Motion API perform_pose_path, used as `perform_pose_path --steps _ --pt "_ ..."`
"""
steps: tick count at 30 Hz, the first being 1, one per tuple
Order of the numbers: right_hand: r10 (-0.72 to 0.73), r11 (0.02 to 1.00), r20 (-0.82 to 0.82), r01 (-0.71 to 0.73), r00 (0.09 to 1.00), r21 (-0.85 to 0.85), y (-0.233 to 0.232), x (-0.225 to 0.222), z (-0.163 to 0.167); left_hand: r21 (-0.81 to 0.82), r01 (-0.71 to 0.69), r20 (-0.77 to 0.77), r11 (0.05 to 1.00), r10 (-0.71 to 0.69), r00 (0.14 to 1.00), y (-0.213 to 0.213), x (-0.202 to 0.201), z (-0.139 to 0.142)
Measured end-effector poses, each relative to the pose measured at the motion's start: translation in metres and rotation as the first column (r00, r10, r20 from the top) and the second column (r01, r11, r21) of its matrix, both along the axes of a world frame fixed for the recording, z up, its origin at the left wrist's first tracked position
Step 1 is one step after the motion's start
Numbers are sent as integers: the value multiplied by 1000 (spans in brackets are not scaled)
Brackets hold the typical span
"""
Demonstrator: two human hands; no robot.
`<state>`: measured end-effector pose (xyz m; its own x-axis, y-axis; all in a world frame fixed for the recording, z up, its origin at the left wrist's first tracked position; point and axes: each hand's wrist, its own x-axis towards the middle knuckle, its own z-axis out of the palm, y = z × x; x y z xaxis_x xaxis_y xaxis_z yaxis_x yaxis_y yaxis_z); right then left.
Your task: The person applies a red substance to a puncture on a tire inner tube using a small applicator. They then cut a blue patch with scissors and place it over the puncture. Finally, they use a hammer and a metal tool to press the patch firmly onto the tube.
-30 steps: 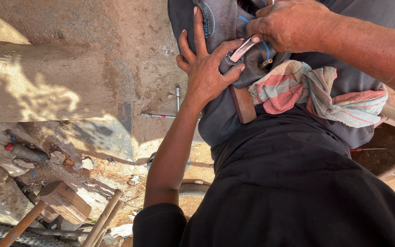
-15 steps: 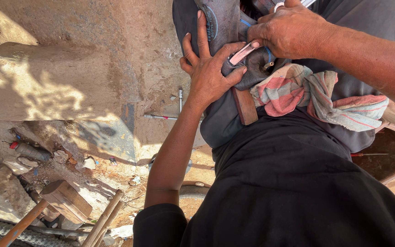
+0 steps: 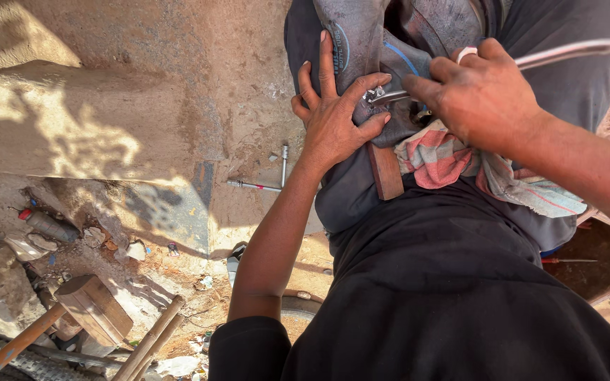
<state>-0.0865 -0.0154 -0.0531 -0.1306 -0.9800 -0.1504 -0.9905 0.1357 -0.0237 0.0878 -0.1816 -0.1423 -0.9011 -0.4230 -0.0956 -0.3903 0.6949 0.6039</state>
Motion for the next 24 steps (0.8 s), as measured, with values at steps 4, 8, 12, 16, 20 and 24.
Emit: perform_pose_path --steps 4,8,12,16,20,24 --pt "0 997 -108 -8 994 -75 15 19 5 21 -8 27 1000 7 1000 0 0 3" --pt "-55 998 -62 57 997 37 14 30 6 2 -35 5 999 35 999 -1 -2 3" --pt "-54 995 -207 70 977 70 7 38 10 18 -52 9 999 51 999 -4 -2 0" --pt "-73 994 -168 85 983 68 -3 41 17 -4 -46 -5 999 46 999 -7 -2 -5" --pt "-101 988 -1 101 995 118 -14 40 20 -13 -42 2 999 42 999 -9 -2 -10" --pt "-189 975 -9 188 982 121 -28 42 19 -11 -50 -18 999 50 999 -9 -1 -12"
